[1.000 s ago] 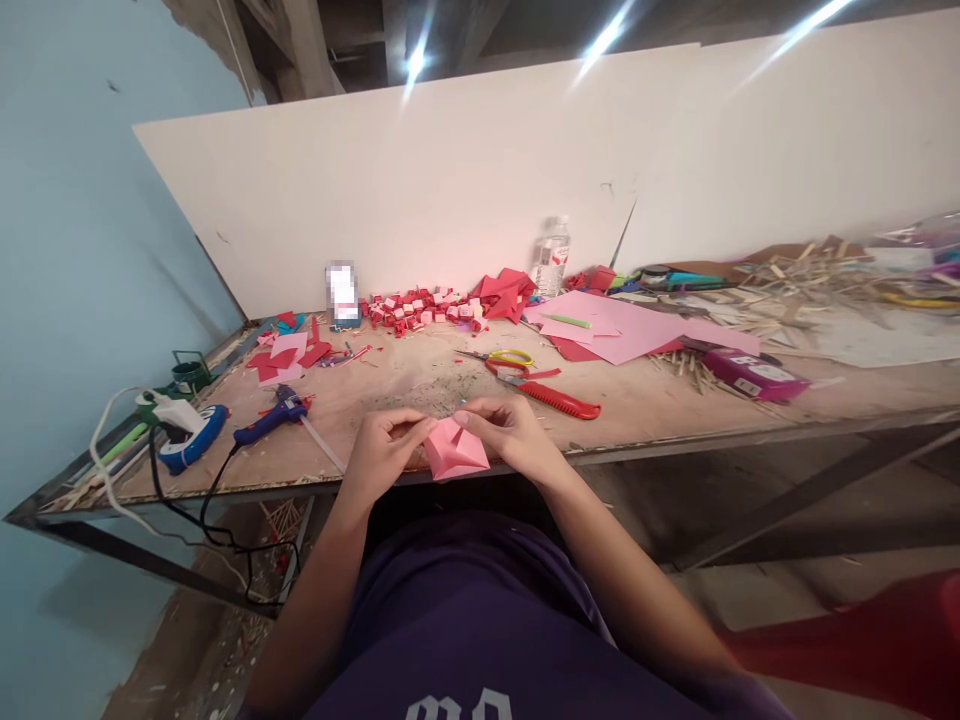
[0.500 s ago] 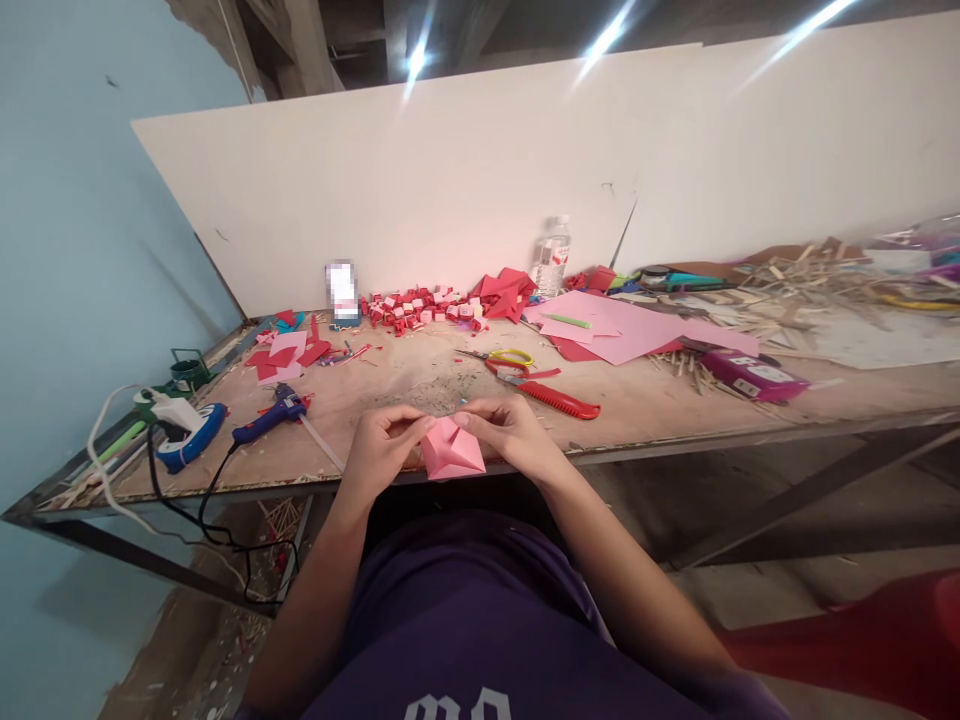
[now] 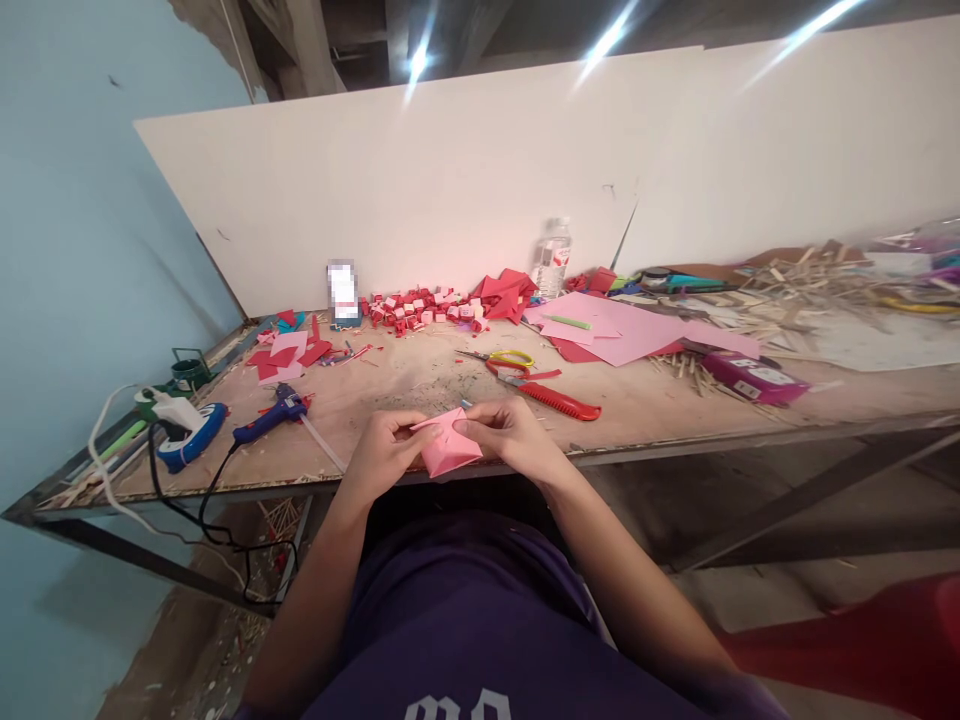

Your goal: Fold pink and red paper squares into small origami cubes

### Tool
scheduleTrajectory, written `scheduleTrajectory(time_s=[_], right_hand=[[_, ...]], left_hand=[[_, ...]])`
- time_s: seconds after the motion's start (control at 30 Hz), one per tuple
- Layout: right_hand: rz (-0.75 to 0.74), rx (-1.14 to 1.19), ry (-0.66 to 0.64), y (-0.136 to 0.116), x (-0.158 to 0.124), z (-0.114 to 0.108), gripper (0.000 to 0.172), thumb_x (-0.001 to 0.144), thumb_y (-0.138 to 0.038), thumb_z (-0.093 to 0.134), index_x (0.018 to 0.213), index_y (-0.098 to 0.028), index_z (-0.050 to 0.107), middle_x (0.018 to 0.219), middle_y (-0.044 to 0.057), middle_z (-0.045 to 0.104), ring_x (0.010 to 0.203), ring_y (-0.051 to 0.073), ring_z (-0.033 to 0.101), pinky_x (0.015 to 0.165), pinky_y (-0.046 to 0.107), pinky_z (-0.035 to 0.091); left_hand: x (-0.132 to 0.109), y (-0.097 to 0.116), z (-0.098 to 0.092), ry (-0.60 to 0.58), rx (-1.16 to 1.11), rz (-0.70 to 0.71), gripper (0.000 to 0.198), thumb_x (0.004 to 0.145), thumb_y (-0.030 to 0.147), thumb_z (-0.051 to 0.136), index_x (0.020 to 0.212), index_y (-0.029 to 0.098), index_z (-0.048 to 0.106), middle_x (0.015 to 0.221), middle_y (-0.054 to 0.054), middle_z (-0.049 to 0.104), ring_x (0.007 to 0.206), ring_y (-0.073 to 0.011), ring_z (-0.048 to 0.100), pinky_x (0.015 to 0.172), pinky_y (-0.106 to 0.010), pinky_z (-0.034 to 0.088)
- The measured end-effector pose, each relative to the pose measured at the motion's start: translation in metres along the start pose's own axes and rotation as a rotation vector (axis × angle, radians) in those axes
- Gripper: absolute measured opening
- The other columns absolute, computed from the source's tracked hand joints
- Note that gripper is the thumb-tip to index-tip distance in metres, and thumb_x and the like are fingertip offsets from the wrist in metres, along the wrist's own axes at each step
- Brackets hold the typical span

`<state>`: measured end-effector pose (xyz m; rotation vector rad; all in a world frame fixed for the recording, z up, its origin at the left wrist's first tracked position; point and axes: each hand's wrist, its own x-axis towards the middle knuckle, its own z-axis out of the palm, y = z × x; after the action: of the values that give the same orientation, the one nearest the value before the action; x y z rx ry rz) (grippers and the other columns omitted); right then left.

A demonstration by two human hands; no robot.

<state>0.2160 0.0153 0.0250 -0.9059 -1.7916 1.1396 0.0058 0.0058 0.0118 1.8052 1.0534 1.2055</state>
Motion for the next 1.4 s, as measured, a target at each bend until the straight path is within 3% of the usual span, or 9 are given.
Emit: scheduleTrajectory(time_s=[0.37, 0.6, 0.83, 0.97, 1.07, 1.2, 1.4], right_hand=[[0.001, -0.025, -0.019, -0.002, 0.000, 0.000, 0.050, 0.086, -0.054, 0.070, 0.059, -0.015, 0.055, 0.050, -0.005, 0.038, 0.049, 0.008, 0.030, 0.048, 0.026, 0.020], [0.003, 0.027, 0.041, 0.003, 0.002, 0.001, 0.041, 0.082, -0.051, 0.075, 0.080, -0.010, 0.073, 0.063, 0.001, 0.058, 0.057, 0.012, 0.045, 0.053, 0.025, 0.032], [-0.007, 0.072, 0.144, 0.005, 0.003, 0.001, 0.040, 0.080, -0.050, 0.078, 0.074, -0.012, 0.070, 0.056, -0.003, 0.049, 0.052, 0.009, 0.037, 0.050, 0.025, 0.027], [-0.013, 0.103, 0.071, -0.005, -0.001, 0.000, 0.041, 0.081, -0.052, 0.075, 0.075, -0.012, 0.071, 0.061, 0.000, 0.052, 0.056, 0.010, 0.040, 0.051, 0.025, 0.029], [0.012, 0.124, 0.000, -0.009, -0.003, -0.001, 0.043, 0.084, -0.052, 0.072, 0.069, -0.013, 0.065, 0.055, -0.003, 0.041, 0.051, 0.008, 0.031, 0.047, 0.025, 0.021], [0.014, 0.090, 0.026, -0.006, -0.001, -0.001, 0.051, 0.079, -0.053, 0.076, 0.056, -0.016, 0.051, 0.053, -0.005, 0.032, 0.050, 0.007, 0.025, 0.046, 0.025, 0.017], [0.048, 0.071, 0.020, 0.002, 0.001, 0.000, 0.048, 0.076, -0.057, 0.077, 0.063, -0.014, 0.061, 0.056, -0.002, 0.041, 0.054, 0.010, 0.034, 0.048, 0.025, 0.028]], left_hand=[[0.001, -0.001, 0.000, 0.020, -0.011, -0.010, 0.035, 0.082, 0.047, 0.072, 0.074, 0.013, 0.075, 0.070, -0.004, 0.069, 0.068, -0.0173, 0.061, 0.061, -0.024, 0.045], [-0.001, 0.005, 0.002, -0.012, -0.026, -0.022, 0.033, 0.084, 0.045, 0.072, 0.078, 0.013, 0.076, 0.074, -0.005, 0.073, 0.070, -0.0180, 0.064, 0.064, -0.024, 0.048], [0.000, 0.003, 0.002, 0.110, -0.074, 0.025, 0.030, 0.087, 0.042, 0.068, 0.079, 0.014, 0.075, 0.077, -0.005, 0.075, 0.073, -0.0184, 0.067, 0.071, -0.026, 0.053], [-0.001, 0.001, 0.001, 0.181, -0.077, 0.039, 0.028, 0.087, 0.041, 0.068, 0.076, 0.015, 0.075, 0.071, -0.003, 0.072, 0.067, -0.0167, 0.065, 0.067, -0.025, 0.052], [-0.002, 0.005, 0.001, 0.218, -0.081, 0.035, 0.028, 0.086, 0.040, 0.069, 0.075, 0.015, 0.074, 0.070, -0.003, 0.072, 0.067, -0.0171, 0.065, 0.066, -0.025, 0.052], [-0.002, 0.008, 0.001, 0.164, -0.067, 0.044, 0.028, 0.086, 0.041, 0.068, 0.075, 0.015, 0.074, 0.074, -0.004, 0.073, 0.072, -0.0188, 0.067, 0.069, -0.026, 0.052], [0.000, 0.003, 0.001, 0.035, -0.023, 0.037, 0.031, 0.088, 0.043, 0.066, 0.081, 0.014, 0.075, 0.081, -0.006, 0.074, 0.078, -0.0204, 0.066, 0.070, -0.026, 0.050]])
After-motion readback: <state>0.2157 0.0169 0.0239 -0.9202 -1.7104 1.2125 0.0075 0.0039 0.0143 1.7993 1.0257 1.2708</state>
